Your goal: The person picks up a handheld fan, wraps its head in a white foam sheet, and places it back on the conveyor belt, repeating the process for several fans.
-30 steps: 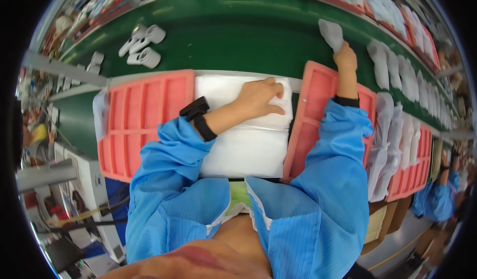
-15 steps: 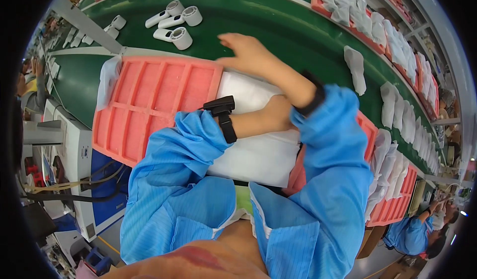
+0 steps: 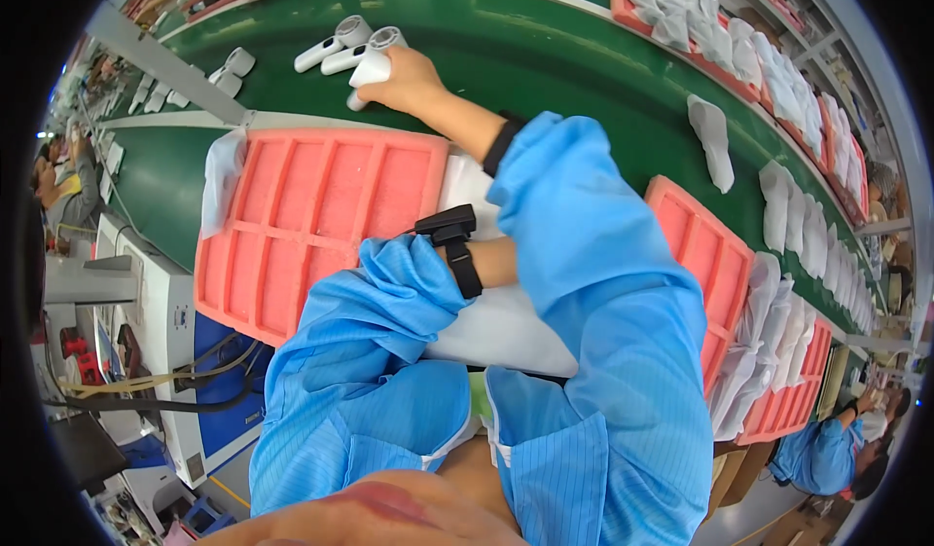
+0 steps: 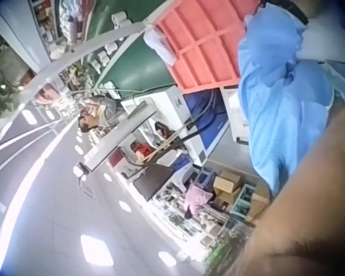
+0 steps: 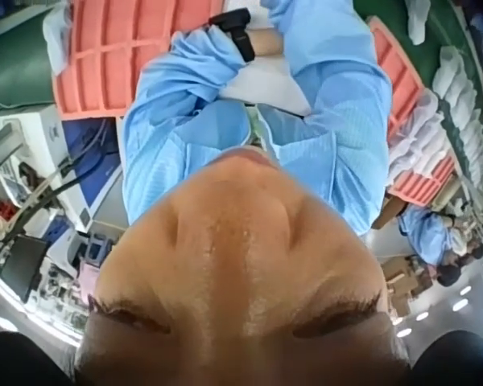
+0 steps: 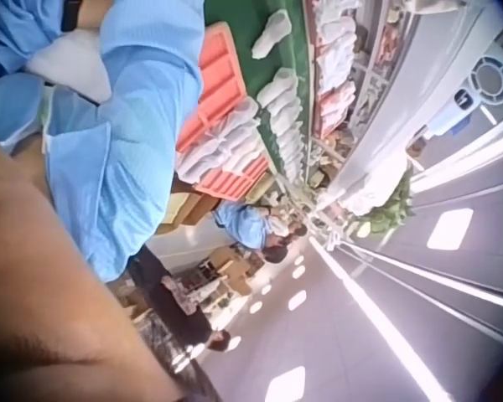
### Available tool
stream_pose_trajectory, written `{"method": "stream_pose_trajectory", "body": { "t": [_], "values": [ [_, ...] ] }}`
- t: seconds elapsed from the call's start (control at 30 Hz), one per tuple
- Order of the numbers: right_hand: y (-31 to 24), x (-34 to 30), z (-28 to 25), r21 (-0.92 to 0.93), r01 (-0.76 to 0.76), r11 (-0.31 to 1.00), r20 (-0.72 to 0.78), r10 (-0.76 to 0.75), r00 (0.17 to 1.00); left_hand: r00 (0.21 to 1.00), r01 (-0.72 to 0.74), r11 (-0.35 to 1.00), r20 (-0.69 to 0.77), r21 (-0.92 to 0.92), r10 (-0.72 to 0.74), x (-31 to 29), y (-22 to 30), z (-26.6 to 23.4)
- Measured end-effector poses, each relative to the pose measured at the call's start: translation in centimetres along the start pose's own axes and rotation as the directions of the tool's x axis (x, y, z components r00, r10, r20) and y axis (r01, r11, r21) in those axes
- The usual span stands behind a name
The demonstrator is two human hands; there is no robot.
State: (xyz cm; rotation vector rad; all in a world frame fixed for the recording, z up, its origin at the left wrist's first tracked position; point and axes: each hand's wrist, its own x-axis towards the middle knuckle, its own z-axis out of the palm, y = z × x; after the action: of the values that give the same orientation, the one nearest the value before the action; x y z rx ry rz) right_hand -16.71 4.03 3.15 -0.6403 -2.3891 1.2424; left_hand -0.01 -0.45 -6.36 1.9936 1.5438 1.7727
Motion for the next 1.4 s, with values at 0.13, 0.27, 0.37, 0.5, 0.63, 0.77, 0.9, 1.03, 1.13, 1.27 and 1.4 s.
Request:
{"method": "stream_pose_trajectory", "body": {
  "t": [0.13,0.27,0.37,0.5,0.63,0.77,0.9,1.03,1.13,1.27,1.4],
  "values": [
    [-0.5,-3.5,-6.0,-0.206,0.164,0.965,-0.08,-0.184,0.98,0.992,-0.049,0.995,-0.123,-0.087,0.038,0.0,1.2,1.8],
    [0.0,-8.3,-13.4,-0.225,0.127,0.966,-0.169,-0.167,0.971,0.757,0.142,0.957,0.595,0.254,-0.27,2.6,4.3,-1.4],
    [0.1,-12.3,-17.3,-0.2,0.099,0.975,-0.227,-0.145,0.963,0.735,0.188,0.938,0.592,0.291,-0.331,4.0,4.8,-2.8],
    [1.1,-17.1,-20.2,-0.219,0.11,0.97,-0.342,-0.182,0.922,0.854,0.46,0.879,0.207,0.125,-0.477,6.4,1.1,-5.0],
    [2.4,-19.9,-21.3,-0.214,0.086,0.973,-0.472,-0.18,0.863,0.823,0.556,0.792,0.034,-0.253,-0.567,9.1,4.5,-6.5],
    [1.7,-20.6,-20.1,-0.22,0.126,0.967,-0.42,-0.211,0.883,0.918,0.328,0.829,-0.054,-0.452,-0.393,9.3,7.1,-8.1],
    [1.1,-20.8,-18.7,-0.258,0.27,0.928,-0.346,-0.35,0.871,0.977,0.209,0.882,0.058,-0.422,-0.204,9.7,8.4,-7.7],
    [0.3,-21.1,-17.7,-0.292,0.297,0.909,-0.369,-0.394,0.842,0.994,0.097,0.931,0.075,-0.353,-0.075,9.5,7.7,-8.4],
    [-0.2,-21.2,-17.4,-0.32,0.301,0.898,-0.383,-0.413,0.826,0.993,0.112,0.93,0.07,-0.35,-0.093,9.2,7.6,-8.9],
    [-0.5,-21.5,-17.6,-0.272,0.268,0.924,-0.339,-0.353,0.872,0.895,0.444,0.728,0.23,-0.522,-0.381,9.9,8.9,-10.3],
    [-0.6,-21.5,-18.3,-0.252,0.281,0.926,-0.337,-0.356,0.872,0.973,0.232,0.87,0.117,-0.436,-0.201,9.5,9.5,-9.0]
  ]
}}
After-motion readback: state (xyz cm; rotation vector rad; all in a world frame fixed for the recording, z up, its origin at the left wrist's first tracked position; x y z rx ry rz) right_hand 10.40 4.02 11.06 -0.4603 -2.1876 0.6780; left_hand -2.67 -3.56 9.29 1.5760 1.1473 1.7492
